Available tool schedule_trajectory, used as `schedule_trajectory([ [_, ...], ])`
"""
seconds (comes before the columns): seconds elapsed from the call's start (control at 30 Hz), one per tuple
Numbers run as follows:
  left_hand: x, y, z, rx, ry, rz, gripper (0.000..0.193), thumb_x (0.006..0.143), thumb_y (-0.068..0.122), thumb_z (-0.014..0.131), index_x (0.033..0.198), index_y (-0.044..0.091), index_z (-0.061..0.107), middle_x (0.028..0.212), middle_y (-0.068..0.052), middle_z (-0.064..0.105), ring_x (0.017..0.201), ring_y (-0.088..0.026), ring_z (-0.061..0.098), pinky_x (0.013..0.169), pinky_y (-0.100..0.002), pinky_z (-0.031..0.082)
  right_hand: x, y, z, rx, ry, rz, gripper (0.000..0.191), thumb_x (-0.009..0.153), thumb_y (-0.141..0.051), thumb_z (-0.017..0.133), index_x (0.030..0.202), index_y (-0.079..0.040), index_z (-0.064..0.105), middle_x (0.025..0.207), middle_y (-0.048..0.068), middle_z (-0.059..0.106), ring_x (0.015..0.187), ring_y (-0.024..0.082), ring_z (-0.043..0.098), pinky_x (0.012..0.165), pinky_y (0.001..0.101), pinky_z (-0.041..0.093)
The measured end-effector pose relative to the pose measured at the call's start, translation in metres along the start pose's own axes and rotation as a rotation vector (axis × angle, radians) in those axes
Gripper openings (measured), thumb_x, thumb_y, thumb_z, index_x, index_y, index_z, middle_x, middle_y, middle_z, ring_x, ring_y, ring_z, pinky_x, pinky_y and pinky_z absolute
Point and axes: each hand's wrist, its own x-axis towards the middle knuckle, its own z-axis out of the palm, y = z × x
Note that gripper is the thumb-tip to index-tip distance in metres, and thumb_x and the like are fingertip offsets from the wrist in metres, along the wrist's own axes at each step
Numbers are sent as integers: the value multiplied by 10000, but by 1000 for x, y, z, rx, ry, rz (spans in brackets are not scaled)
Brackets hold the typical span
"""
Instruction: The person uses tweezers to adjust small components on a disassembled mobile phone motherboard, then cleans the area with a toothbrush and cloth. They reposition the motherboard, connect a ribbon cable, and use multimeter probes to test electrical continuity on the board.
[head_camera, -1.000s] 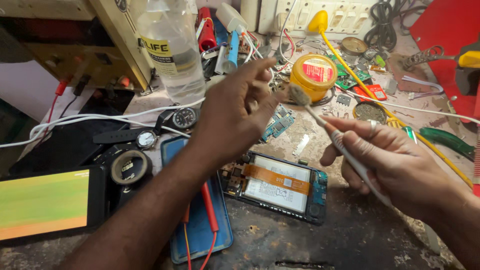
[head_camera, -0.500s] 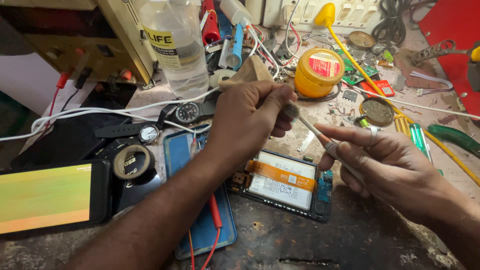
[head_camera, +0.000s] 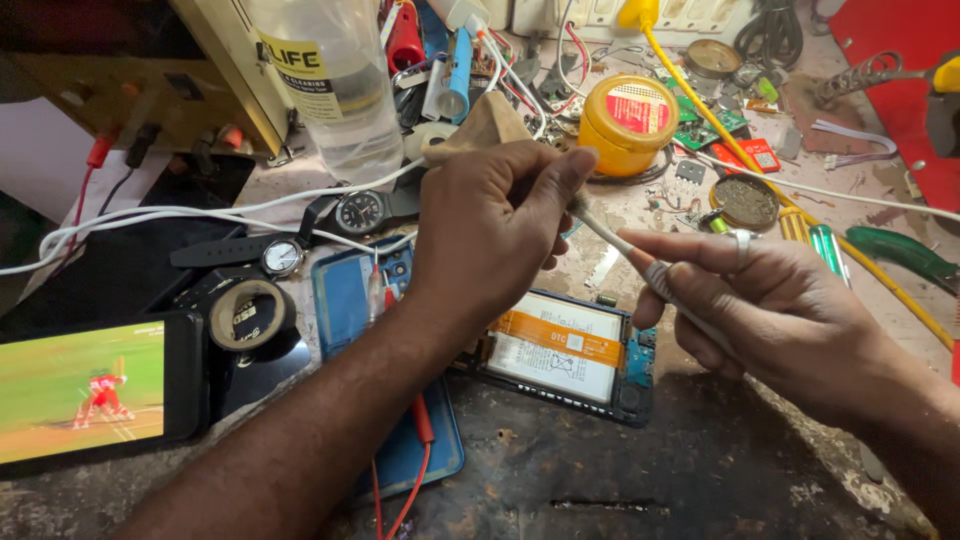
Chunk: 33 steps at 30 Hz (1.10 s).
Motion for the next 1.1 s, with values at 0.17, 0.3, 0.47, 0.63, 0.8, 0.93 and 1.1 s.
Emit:
schedule_trajectory([
  [0.17,6,4,-9,-156,30,-82,332,1064,318,560,973,19,675,615,-30,631,471,-88,587,429,-277,486,-9,-12,-20,-908,132,-273,401,989,-215,635,1387,-172,658,869,17,795,656,86,712,557,226,582],
  [0.3,-2,12,-8,202,-194,278,233,981,280,649,1081,70,657,903,-49,724,821,-157,729,700,-330,603,-10,-19,-42,-744,340,-189,407,966,-223,609,1361,-133,653,954,105,786,750,123,766,632,317,602],
  [0.47,-24,14,2,592,-588,526,727,638,540,910,1188,128,674,1198,-125,655,1151,-356,615,955,-489,487,-21,-11,-54,-956,323,65,413,980,-229,629,1389,-206,680,818,109,747,668,169,727,597,338,603],
  [0.63,-25,25,-6,674,-797,307,776,554,487,937,1194,164,639,1128,-96,626,1112,-338,613,881,-488,497,-33,14,-61,-1093,262,103,403,887,-245,764,1287,-218,730,787,44,738,614,145,686,559,309,577],
  [0.8,-23,37,-4,722,-831,297,690,541,404,943,1103,124,657,1082,-81,630,1078,-321,619,834,-465,524,-38,26,-60,-827,274,-122,228,925,-102,707,1144,-68,763,834,44,752,661,108,747,563,261,599],
  [0.93,-25,34,-5,651,-817,293,604,527,349,938,1028,113,698,1063,-67,651,1059,-302,637,822,-437,535,-40,20,-54,-890,164,-252,182,878,-105,754,1053,-94,800,896,36,729,726,126,710,585,248,567],
  [1.1,-22,24,-12,606,-858,290,450,568,300,920,937,100,757,1035,-50,683,1034,-270,671,849,-402,539,-26,20,-47,-967,77,-407,202,813,-156,795,1010,-112,805,909,29,784,738,124,711,600,245,578],
])
